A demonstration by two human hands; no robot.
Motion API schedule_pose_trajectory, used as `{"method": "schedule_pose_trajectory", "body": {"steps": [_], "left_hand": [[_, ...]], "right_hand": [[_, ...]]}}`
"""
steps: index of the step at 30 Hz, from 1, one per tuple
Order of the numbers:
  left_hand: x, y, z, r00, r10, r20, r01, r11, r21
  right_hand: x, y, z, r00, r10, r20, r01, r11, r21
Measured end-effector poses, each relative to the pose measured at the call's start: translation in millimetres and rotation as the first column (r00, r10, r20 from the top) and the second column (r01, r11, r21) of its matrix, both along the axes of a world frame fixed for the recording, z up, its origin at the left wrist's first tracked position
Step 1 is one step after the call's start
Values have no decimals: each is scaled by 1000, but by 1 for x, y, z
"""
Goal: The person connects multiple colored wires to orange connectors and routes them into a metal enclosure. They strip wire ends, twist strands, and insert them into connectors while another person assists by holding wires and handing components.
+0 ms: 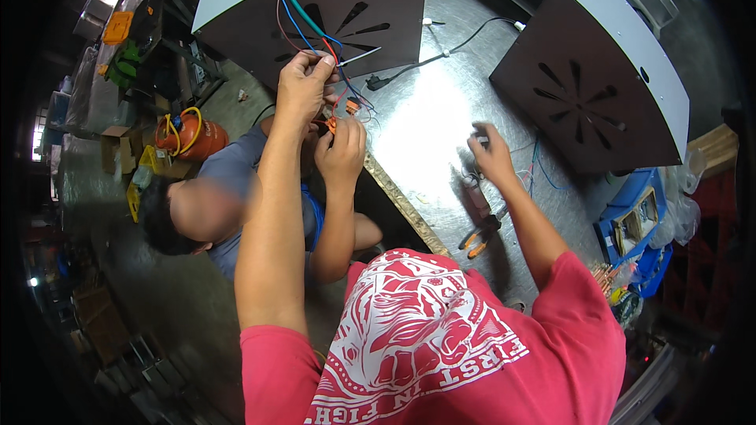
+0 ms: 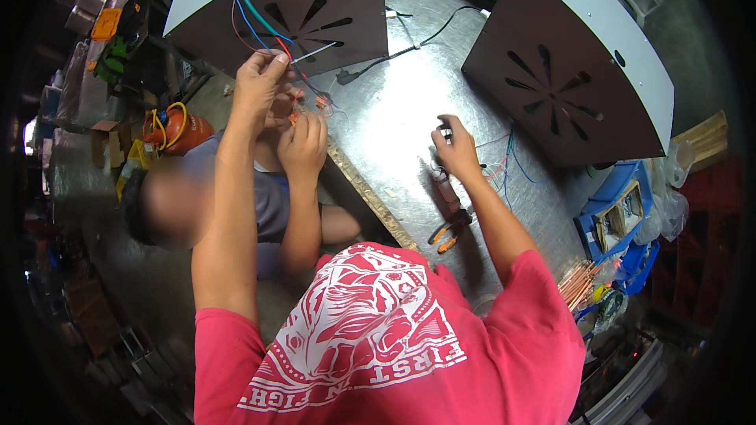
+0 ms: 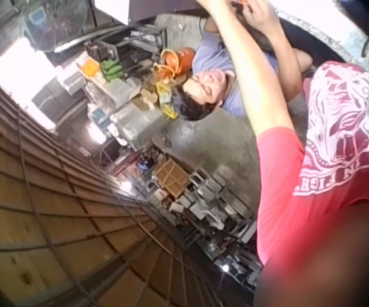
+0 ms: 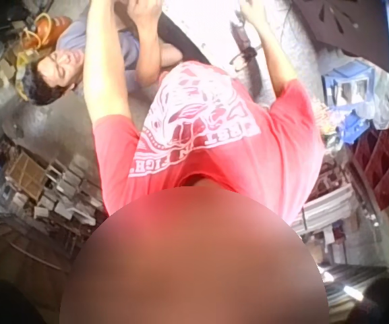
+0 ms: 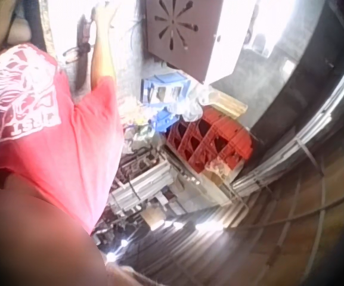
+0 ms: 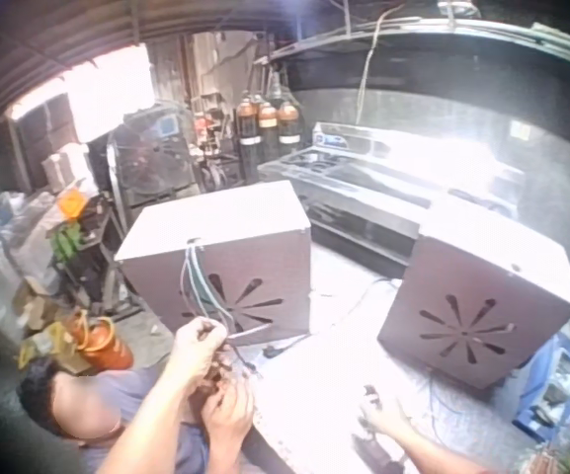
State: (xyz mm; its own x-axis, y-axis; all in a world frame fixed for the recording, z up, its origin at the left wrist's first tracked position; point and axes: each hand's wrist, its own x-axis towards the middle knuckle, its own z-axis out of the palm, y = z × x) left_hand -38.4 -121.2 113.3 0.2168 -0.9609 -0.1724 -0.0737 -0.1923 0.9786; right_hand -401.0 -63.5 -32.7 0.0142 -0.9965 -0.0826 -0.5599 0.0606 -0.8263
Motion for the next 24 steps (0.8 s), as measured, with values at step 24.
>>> {"method": "schedule_pose_trajectory", "body": {"steps": [24], "left_hand": [[0,10,5,999,41,-13,-41,999,-35]], "right_hand": [[-49,1,-32,900,-167,-403,115,982,-151]]}}
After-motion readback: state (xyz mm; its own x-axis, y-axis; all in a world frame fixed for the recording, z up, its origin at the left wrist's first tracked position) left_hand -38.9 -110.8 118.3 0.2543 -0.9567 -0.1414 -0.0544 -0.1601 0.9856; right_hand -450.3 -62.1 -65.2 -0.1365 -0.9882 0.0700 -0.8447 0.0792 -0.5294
